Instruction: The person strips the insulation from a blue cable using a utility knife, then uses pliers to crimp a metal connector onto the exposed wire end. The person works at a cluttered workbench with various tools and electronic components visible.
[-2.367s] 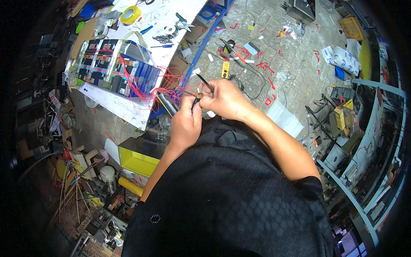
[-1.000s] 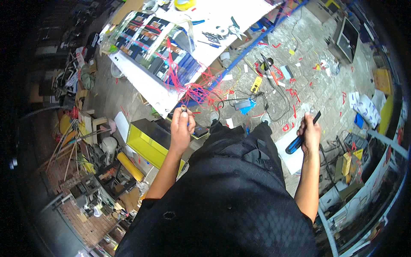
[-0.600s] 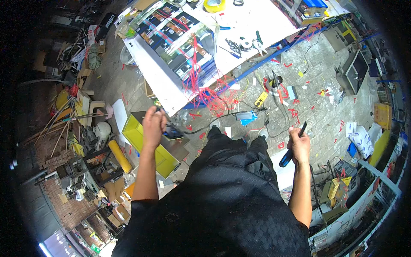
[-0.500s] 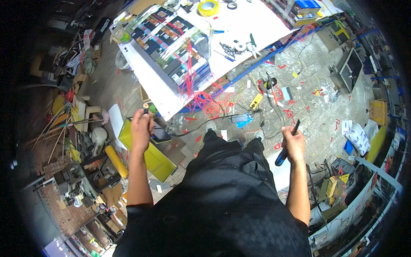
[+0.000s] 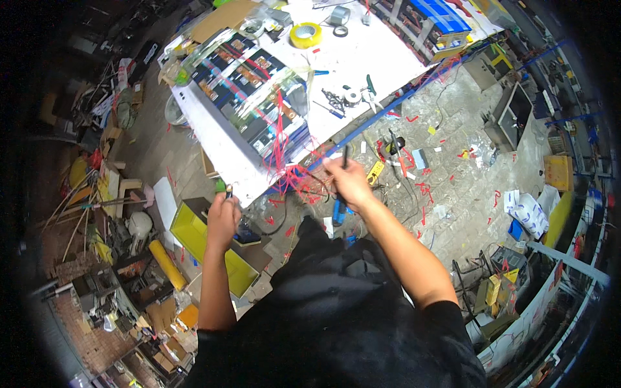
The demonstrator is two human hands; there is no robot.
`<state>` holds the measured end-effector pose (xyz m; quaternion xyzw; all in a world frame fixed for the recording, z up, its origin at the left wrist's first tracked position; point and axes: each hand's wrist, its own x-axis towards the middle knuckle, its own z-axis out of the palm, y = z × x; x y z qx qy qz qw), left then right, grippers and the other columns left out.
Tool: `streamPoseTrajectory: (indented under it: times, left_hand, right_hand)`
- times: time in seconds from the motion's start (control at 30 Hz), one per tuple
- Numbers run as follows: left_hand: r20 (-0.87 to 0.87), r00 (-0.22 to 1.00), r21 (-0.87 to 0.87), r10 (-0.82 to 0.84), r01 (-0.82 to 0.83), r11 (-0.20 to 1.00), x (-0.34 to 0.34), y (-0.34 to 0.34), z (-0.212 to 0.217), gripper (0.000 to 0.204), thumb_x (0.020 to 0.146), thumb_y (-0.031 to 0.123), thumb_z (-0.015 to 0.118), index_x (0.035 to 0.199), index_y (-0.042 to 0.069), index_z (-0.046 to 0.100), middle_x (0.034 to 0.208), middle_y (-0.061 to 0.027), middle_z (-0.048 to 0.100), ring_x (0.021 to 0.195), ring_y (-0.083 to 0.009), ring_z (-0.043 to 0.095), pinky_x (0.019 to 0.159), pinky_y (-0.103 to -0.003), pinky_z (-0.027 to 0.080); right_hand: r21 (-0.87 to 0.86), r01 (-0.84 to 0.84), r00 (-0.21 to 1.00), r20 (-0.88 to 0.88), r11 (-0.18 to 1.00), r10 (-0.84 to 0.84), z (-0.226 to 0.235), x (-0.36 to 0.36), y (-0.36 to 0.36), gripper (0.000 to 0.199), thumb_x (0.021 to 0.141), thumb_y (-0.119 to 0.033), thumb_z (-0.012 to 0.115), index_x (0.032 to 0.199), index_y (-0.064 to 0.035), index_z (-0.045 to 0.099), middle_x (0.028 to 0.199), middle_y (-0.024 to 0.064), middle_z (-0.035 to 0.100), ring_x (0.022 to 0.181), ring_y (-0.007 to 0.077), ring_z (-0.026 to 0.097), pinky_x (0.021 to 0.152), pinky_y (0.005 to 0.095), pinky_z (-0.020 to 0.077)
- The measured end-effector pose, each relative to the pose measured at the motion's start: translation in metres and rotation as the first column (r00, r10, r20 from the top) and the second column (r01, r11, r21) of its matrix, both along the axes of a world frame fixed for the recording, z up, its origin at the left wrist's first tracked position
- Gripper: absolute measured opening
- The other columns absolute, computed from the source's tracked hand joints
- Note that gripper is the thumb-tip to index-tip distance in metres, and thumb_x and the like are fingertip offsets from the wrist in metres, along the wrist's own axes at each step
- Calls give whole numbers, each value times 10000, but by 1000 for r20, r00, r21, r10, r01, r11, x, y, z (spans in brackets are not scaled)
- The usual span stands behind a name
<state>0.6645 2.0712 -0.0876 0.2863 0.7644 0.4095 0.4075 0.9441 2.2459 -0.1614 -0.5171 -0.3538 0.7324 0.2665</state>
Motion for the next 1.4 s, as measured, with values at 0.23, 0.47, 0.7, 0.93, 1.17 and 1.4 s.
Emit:
streamPoseTrajectory:
  times: [0.23,0.47,0.7,0.93,1.17,1.4]
  left_hand:
    - [183,983,-75,30,-16,997,17,-9,16,170,1062,176,444,1013,70,567,638,32,455,505,-55,370,462,-237,293]
    - [316,946,-69,-65,92,993,36,-12,7,133,1028,114,444,1030,36,552,659,31,464,540,-43,377,497,-227,293]
    - [278,931,-218,-238,302,928,62,-9,-26,182,1037,167,470,1029,22,581,705,-36,534,645,-137,525,636,-329,452]
    - [320,877,-232,-359,440,868,89,12,-32,181,1000,153,467,1048,21,583,685,-21,513,628,-119,501,602,-315,436]
    - [360,856,-264,-370,474,840,94,24,-40,196,1004,174,505,1052,21,616,795,-104,623,735,-206,623,701,-362,507]
    - [289,860,-249,-421,492,834,102,22,-65,190,1004,167,506,1067,25,614,836,-116,637,766,-208,636,716,-363,510]
  right_hand:
    - [178,-9,992,128,984,-14,-42,-36,36,196,909,-192,780,982,-33,693,758,2,635,561,88,535,488,288,456]
    - [568,-404,599,757,717,-261,-86,-6,96,581,793,-327,869,1230,-47,608,1049,172,692,969,356,717,785,471,573]
    - [366,-445,384,902,817,-195,-85,-34,174,1176,676,-507,924,1581,-126,279,1431,236,484,1054,453,688,879,503,575]
    - [401,-410,393,888,819,-239,-114,-41,193,1165,686,-484,919,1609,-166,285,1502,249,439,1085,459,691,901,504,578]
    - [474,-490,374,872,732,-314,-119,-32,270,922,728,-461,906,1487,-166,472,1416,225,553,1098,415,700,884,505,577]
    - [454,-530,267,891,717,-367,-121,-31,383,915,730,-516,898,1444,-122,486,1229,205,634,998,369,731,809,484,590]
